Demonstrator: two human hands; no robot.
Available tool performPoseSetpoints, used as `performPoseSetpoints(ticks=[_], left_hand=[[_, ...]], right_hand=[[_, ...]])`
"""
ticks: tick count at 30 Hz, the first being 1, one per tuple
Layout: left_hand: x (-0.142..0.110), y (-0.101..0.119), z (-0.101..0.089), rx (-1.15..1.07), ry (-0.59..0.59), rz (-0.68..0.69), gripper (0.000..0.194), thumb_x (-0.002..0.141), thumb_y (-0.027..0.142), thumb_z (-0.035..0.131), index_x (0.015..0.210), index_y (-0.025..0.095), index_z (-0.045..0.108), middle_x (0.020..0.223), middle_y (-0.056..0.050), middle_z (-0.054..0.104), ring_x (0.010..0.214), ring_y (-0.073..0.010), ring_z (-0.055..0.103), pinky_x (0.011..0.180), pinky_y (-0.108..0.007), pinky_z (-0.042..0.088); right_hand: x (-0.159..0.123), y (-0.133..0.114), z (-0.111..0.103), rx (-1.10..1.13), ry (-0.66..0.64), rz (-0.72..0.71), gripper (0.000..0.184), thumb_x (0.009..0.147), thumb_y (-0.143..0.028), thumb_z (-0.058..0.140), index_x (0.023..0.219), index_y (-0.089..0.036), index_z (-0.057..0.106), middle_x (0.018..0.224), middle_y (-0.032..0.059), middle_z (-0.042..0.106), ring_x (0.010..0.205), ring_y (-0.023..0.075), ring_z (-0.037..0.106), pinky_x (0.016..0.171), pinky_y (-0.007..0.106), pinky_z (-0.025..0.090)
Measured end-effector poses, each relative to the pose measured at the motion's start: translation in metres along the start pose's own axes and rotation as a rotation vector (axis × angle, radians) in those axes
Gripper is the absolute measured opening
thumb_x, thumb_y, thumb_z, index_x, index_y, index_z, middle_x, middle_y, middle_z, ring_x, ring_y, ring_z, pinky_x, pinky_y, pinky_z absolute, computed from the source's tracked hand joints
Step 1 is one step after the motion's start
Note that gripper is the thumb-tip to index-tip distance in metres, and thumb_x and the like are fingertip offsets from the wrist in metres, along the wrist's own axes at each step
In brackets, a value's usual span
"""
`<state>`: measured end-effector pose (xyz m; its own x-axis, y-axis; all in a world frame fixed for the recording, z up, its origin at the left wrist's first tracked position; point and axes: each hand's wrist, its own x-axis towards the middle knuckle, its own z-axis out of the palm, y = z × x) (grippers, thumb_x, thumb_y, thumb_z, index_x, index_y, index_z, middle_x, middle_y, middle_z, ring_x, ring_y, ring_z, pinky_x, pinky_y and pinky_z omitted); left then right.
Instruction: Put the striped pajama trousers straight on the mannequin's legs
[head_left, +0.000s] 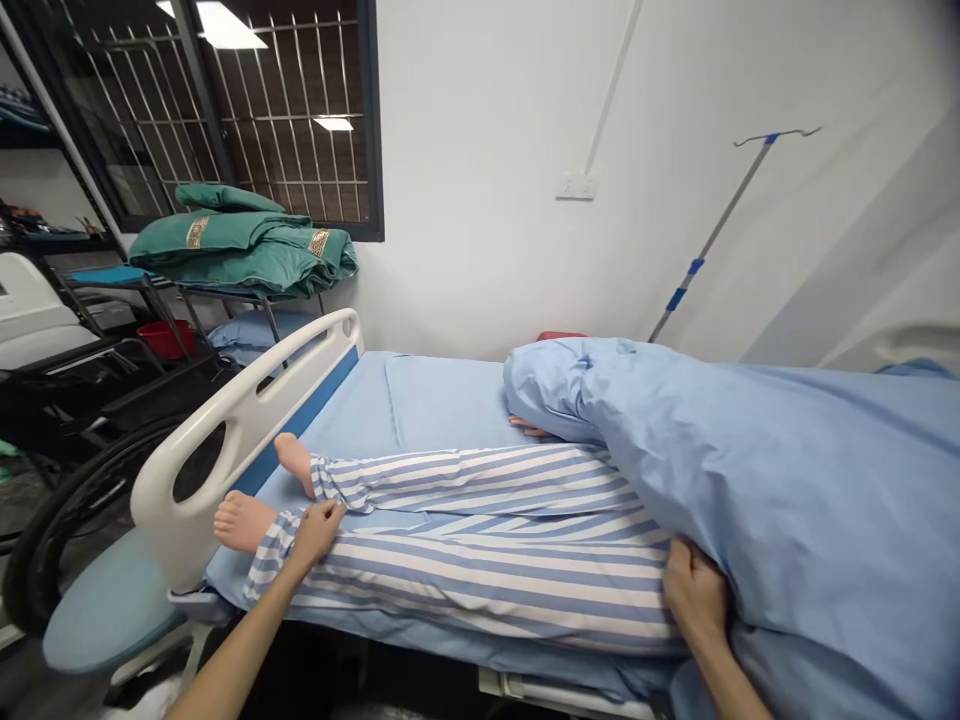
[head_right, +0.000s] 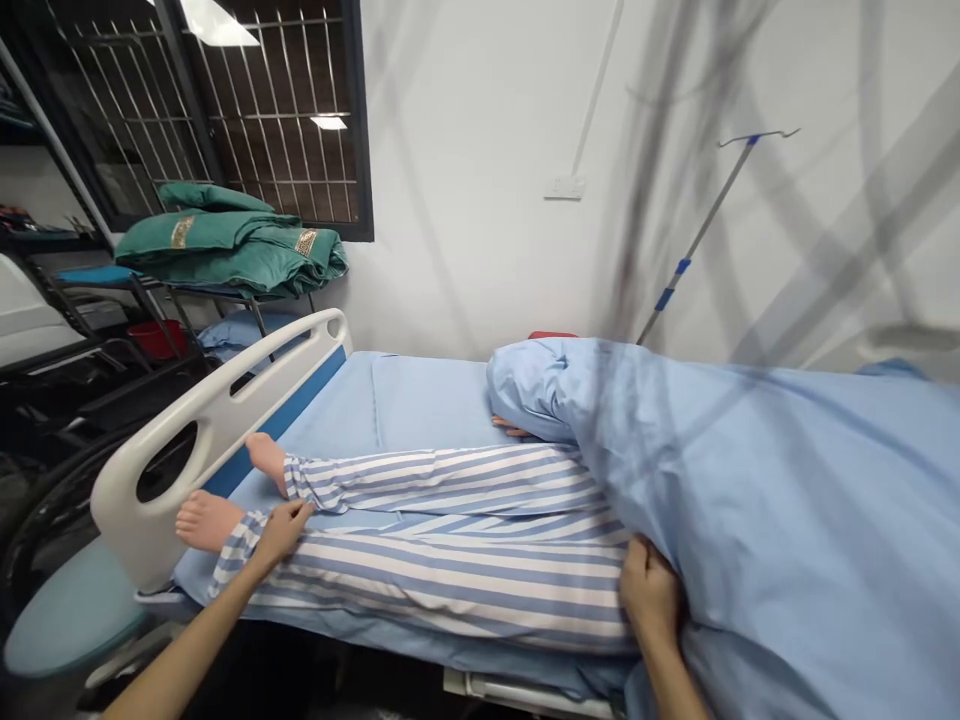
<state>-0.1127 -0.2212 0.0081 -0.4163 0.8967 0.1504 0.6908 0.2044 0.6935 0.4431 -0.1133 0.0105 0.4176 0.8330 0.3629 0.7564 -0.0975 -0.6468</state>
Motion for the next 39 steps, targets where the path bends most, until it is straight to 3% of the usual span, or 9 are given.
performPoseSetpoints(ticks=[9, 15, 17, 20, 25, 28, 32, 36, 39], left_hand=[[0.001, -0.018, -0.017, 0.114, -0.073, 0.056, 0.035, 0.082, 0.036, 0.034, 0.053, 0.018, 0.042, 0.052, 0.003, 0.045, 0.056, -0.011, 0.043, 0.058, -0.021, 0.026], [-0.004, -0.037, -0.012, 0.36, -0.114, 0.145, 0.029, 0.082, 0.031, 0.038, 0.064, 0.02, 0.058, 0.066, -0.003, 0.063, 0.07, -0.0164, 0.056, 0.065, -0.024, 0.031], [-0.004, -0.036, -0.011, 0.369, -0.113, 0.13, 0.031, 0.083, 0.032, 0.037, 0.065, 0.021, 0.059, 0.068, -0.003, 0.064, 0.072, -0.0169, 0.058, 0.066, -0.024, 0.031], [-0.004, -0.034, -0.013, 0.368, -0.118, 0.135, 0.031, 0.083, 0.033, 0.037, 0.067, 0.021, 0.06, 0.069, -0.004, 0.065, 0.074, -0.0181, 0.06, 0.066, -0.025, 0.032], [-0.005, -0.036, -0.014, 0.286, -0.127, 0.146, 0.032, 0.086, 0.032, 0.035, 0.073, 0.022, 0.063, 0.075, -0.005, 0.068, 0.076, -0.0191, 0.061, 0.068, -0.026, 0.035], [-0.005, -0.042, -0.012, 0.179, -0.069, 0.156, 0.035, 0.088, 0.034, 0.032, 0.08, 0.021, 0.064, 0.08, -0.007, 0.069, 0.079, -0.0196, 0.062, 0.072, -0.027, 0.038], [-0.002, -0.047, -0.013, -0.045, 0.023, 0.111, 0.038, 0.087, 0.036, 0.03, 0.075, 0.02, 0.062, 0.075, -0.006, 0.067, 0.075, -0.0183, 0.061, 0.072, -0.027, 0.041], [0.004, -0.049, -0.014, -0.352, 0.036, 0.064, 0.044, 0.087, 0.044, 0.027, 0.079, 0.019, 0.062, 0.08, -0.008, 0.068, 0.077, -0.0191, 0.061, 0.074, -0.028, 0.045], [0.006, -0.054, -0.01, -0.461, 0.076, -0.004, 0.044, 0.085, 0.047, 0.029, 0.082, 0.018, 0.062, 0.089, -0.011, 0.068, 0.087, -0.0216, 0.061, 0.082, -0.031, 0.046]], right_hand=[[-0.001, -0.024, -0.011, -0.149, -0.137, 0.001, 0.041, 0.068, -0.046, 0.034, 0.055, -0.02, 0.063, 0.06, 0.0178, 0.063, 0.053, 0.0291, 0.053, 0.052, 0.038, 0.038], [-0.004, -0.044, -0.008, -0.225, -0.209, -0.003, 0.029, 0.066, -0.045, 0.04, 0.048, -0.024, 0.051, 0.052, 0.0117, 0.059, 0.045, 0.0246, 0.048, 0.051, 0.035, 0.034], [-0.019, -0.07, 0.004, -0.213, -0.224, -0.08, 0.03, 0.068, -0.047, 0.04, 0.05, -0.024, 0.05, 0.052, 0.0093, 0.058, 0.045, 0.0224, 0.047, 0.05, 0.033, 0.033], [-0.062, -0.137, 0.042, -0.027, -0.269, -0.26, 0.04, 0.076, -0.053, 0.037, 0.053, -0.023, 0.047, 0.051, 0.0051, 0.054, 0.049, 0.019, 0.046, 0.052, 0.03, 0.033], [-0.177, -0.284, 0.132, 0.447, -0.455, -0.403, 0.049, 0.082, -0.059, 0.035, 0.052, -0.021, 0.035, 0.049, -0.0036, 0.037, 0.05, 0.0113, 0.034, 0.049, 0.024, 0.029], [-0.24, -0.348, 0.172, 0.65, -0.609, -0.367, 0.045, 0.086, -0.053, 0.035, 0.055, -0.02, 0.036, 0.051, -0.0049, 0.034, 0.051, 0.0101, 0.033, 0.049, 0.023, 0.028], [-0.284, -0.382, 0.201, 0.792, -0.692, -0.267, 0.041, 0.087, -0.047, 0.035, 0.056, -0.021, 0.034, 0.052, -0.0049, 0.034, 0.052, 0.0105, 0.032, 0.049, 0.023, 0.028], [-0.297, -0.387, 0.207, 0.832, -0.688, -0.207, 0.038, 0.088, -0.044, 0.036, 0.058, -0.021, 0.036, 0.054, -0.0039, 0.036, 0.053, 0.0116, 0.033, 0.051, 0.024, 0.029], [-0.303, -0.389, 0.211, 0.832, -0.677, -0.209, 0.036, 0.087, -0.043, 0.038, 0.058, -0.021, 0.035, 0.055, -0.0033, 0.038, 0.053, 0.0123, 0.035, 0.051, 0.025, 0.029]])
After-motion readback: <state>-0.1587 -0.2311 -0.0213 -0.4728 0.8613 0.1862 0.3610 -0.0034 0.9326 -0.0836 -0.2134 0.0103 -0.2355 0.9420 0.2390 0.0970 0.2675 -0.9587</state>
